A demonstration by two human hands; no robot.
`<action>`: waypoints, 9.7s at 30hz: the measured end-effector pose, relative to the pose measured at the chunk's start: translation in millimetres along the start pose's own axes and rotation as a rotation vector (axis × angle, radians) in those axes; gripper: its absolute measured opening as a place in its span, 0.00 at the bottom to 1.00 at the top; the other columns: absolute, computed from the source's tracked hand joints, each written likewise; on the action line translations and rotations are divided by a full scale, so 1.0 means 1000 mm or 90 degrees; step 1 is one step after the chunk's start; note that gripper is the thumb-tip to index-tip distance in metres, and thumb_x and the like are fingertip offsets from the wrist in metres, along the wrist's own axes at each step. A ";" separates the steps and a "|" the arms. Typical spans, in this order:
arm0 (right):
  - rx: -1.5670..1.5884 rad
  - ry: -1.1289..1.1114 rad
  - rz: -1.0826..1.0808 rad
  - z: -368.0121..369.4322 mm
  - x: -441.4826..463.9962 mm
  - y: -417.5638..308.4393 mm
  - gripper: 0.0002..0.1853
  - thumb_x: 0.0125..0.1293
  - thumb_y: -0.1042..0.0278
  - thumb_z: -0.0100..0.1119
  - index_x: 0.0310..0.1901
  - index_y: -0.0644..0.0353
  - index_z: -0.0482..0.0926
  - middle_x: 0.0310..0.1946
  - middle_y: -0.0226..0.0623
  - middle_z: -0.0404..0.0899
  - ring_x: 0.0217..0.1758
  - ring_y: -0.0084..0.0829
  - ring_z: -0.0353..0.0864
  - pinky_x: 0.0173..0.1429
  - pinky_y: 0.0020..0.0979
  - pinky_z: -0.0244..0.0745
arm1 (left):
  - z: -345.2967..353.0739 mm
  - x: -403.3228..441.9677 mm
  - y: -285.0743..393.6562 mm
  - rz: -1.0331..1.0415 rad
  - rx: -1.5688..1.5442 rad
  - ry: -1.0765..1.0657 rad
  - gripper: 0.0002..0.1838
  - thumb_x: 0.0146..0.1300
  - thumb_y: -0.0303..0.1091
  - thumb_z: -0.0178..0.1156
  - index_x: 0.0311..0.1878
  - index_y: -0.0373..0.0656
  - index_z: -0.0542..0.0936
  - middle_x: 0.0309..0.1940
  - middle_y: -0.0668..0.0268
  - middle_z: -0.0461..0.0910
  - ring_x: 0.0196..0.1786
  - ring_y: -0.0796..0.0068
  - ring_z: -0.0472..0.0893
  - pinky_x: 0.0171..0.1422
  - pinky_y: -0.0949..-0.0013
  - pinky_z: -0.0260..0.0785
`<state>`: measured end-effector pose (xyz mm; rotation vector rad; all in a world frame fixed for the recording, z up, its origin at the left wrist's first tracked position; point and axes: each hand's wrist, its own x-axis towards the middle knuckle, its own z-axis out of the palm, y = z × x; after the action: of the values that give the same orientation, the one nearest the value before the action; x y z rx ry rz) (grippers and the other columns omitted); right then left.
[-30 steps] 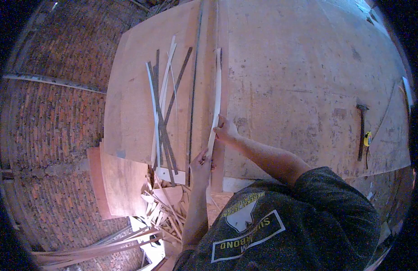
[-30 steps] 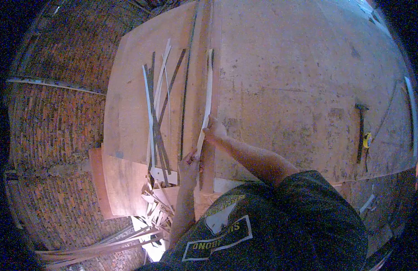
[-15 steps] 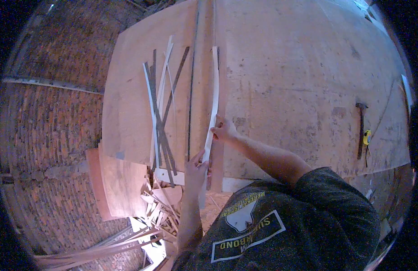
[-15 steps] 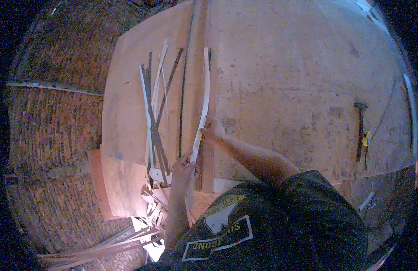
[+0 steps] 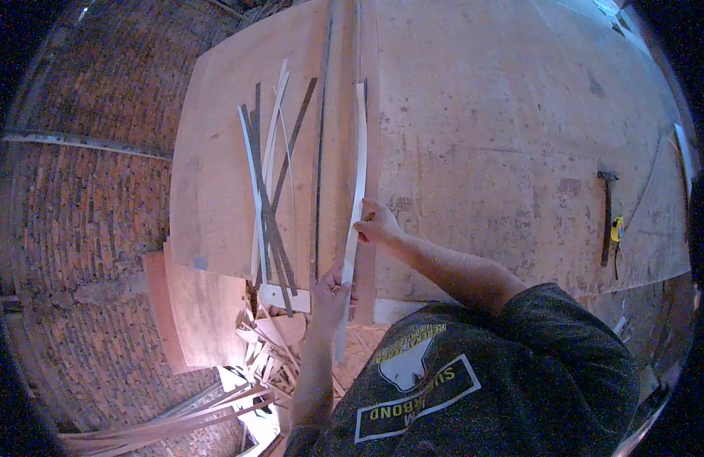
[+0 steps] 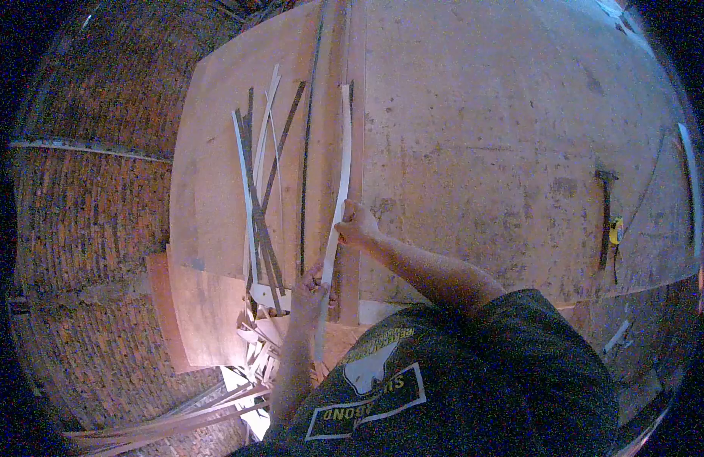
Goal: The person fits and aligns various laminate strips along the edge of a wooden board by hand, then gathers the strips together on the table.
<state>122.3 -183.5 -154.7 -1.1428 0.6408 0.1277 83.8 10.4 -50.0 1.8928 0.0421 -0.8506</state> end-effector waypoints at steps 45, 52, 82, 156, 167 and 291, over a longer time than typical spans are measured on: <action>-0.084 0.040 -0.001 -0.001 0.022 -0.012 0.41 0.58 0.76 0.62 0.74 0.59 0.58 0.30 0.38 0.80 0.26 0.28 0.82 0.28 0.29 0.80 | -0.005 -0.035 -0.043 0.134 0.193 0.156 0.27 0.57 0.25 0.67 0.62 0.36 0.76 0.40 0.60 0.78 0.41 0.72 0.79 0.44 0.71 0.73; -0.059 0.060 -0.016 -0.002 0.025 -0.018 0.41 0.56 0.76 0.61 0.74 0.59 0.58 0.28 0.37 0.80 0.27 0.29 0.82 0.28 0.31 0.81 | -0.001 -0.027 -0.031 0.156 0.211 0.165 0.27 0.57 0.25 0.66 0.63 0.37 0.76 0.37 0.60 0.77 0.35 0.72 0.79 0.38 0.69 0.73; -0.016 0.078 -0.010 -0.007 0.055 -0.009 0.29 0.62 0.75 0.64 0.66 0.63 0.71 0.23 0.34 0.77 0.22 0.23 0.78 0.23 0.26 0.75 | 0.004 -0.016 0.002 0.207 0.234 0.200 0.22 0.56 0.29 0.68 0.56 0.36 0.81 0.33 0.60 0.77 0.35 0.68 0.73 0.40 0.67 0.68; 0.065 0.192 -0.025 -0.014 0.112 -0.025 0.30 0.57 0.80 0.63 0.64 0.63 0.71 0.28 0.37 0.80 0.20 0.25 0.76 0.21 0.27 0.73 | 0.006 0.008 0.055 0.246 0.421 0.146 0.24 0.54 0.26 0.67 0.58 0.37 0.80 0.41 0.56 0.75 0.45 0.61 0.77 0.51 0.63 0.72; 0.152 0.184 -0.031 -0.015 0.112 -0.024 0.22 0.60 0.78 0.64 0.57 0.65 0.74 0.31 0.40 0.81 0.24 0.26 0.78 0.25 0.25 0.74 | 0.003 0.014 0.074 0.097 0.370 0.060 0.34 0.55 0.30 0.68 0.67 0.38 0.71 0.47 0.54 0.75 0.47 0.62 0.79 0.51 0.62 0.74; -0.050 0.284 0.013 -0.030 0.111 -0.057 0.13 0.58 0.65 0.70 0.40 0.66 0.86 0.28 0.39 0.86 0.26 0.31 0.84 0.30 0.34 0.80 | 0.074 0.246 0.049 0.338 0.397 0.189 0.19 0.58 0.24 0.61 0.55 0.38 0.82 0.41 0.47 0.82 0.47 0.48 0.79 0.53 0.56 0.72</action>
<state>224.4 -259.0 -176.0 -1.2516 1.0492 -0.0892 247.0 -154.8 -169.8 2.4304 -0.5802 -0.2156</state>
